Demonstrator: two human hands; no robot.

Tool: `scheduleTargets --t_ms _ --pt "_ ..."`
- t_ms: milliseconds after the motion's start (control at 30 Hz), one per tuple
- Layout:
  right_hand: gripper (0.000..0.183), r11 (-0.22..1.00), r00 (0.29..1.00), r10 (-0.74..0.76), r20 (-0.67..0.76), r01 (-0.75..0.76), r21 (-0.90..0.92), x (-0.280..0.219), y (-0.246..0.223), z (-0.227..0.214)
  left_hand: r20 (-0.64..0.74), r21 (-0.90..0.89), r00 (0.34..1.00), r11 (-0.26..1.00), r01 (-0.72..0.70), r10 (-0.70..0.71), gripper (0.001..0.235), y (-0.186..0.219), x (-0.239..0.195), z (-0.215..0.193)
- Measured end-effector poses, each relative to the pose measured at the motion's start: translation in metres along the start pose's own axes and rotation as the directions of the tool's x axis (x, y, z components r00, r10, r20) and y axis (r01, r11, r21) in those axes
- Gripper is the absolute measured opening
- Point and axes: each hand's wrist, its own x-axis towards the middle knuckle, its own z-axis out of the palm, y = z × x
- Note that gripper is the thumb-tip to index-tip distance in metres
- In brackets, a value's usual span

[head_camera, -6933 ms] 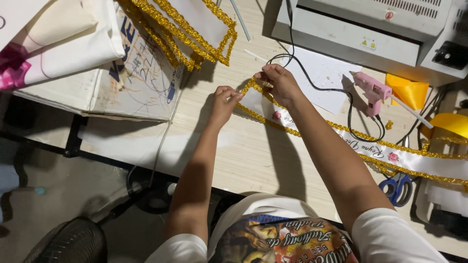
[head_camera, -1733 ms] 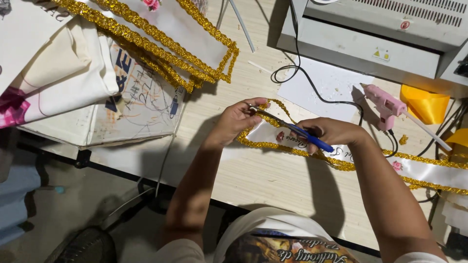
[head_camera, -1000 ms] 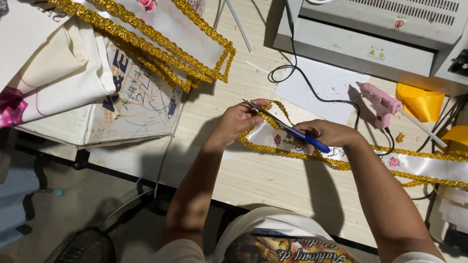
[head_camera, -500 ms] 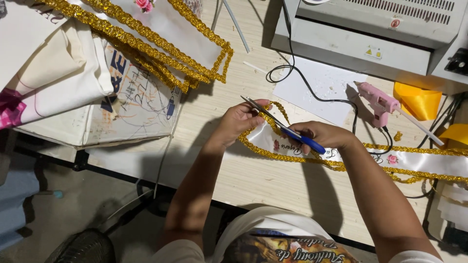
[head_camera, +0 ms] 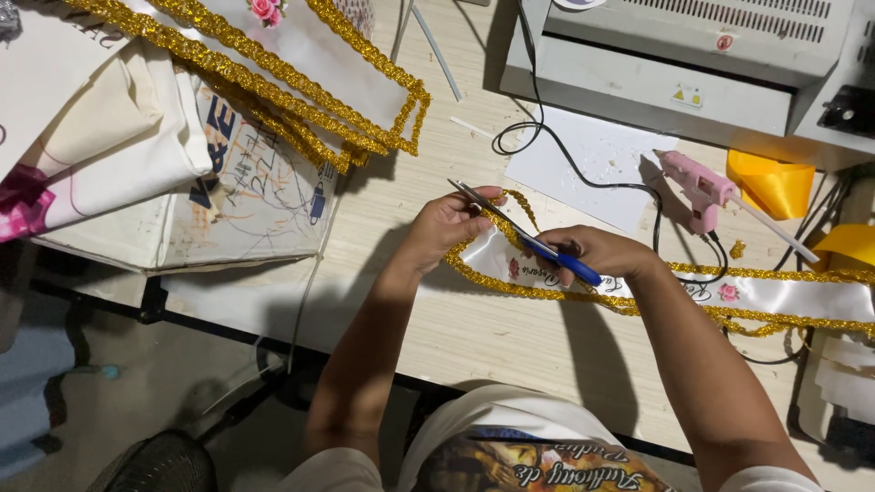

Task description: The person uses a hot glue gun to apply glue to a white sash and attaches a gold glittery trim along its edges. They press the trim into place, then use scissors to cut the excess trim. The process is repeated on the other side of the sash.

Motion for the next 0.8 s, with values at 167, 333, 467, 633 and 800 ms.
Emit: scheduleTargets --t_ms 167,333,467,633,800 --pt "0.093 0.997 0.996 -0.08 0.029 0.079 0.024 -0.002 -0.003 0.002 0.027 -0.009 1.0 1.0 0.003 -0.003 0.049 -0.006 0.002 0.0" --pt "0.082 0.996 0.996 -0.084 0.021 0.084 0.038 -0.004 0.003 0.002 0.023 -0.012 1.0 1.0 0.006 -0.006 0.05 -0.001 -0.001 0.003" --pt "0.069 0.998 0.998 -0.058 0.001 0.058 0.034 -0.008 0.001 0.005 0.023 0.01 1.0 1.0 0.013 -0.013 0.049 -0.004 -0.002 0.003" --pt "0.071 0.984 0.988 -0.151 -0.014 0.152 0.098 -0.031 0.004 0.004 -0.005 0.087 1.0 0.996 0.016 -0.015 0.046 -0.013 0.0 -0.006" --pt "0.068 0.916 0.93 -0.086 -0.357 -0.067 -0.396 -0.096 0.005 0.017 -0.129 0.205 0.992 0.978 0.036 -0.009 0.076 0.015 -0.001 -0.002"
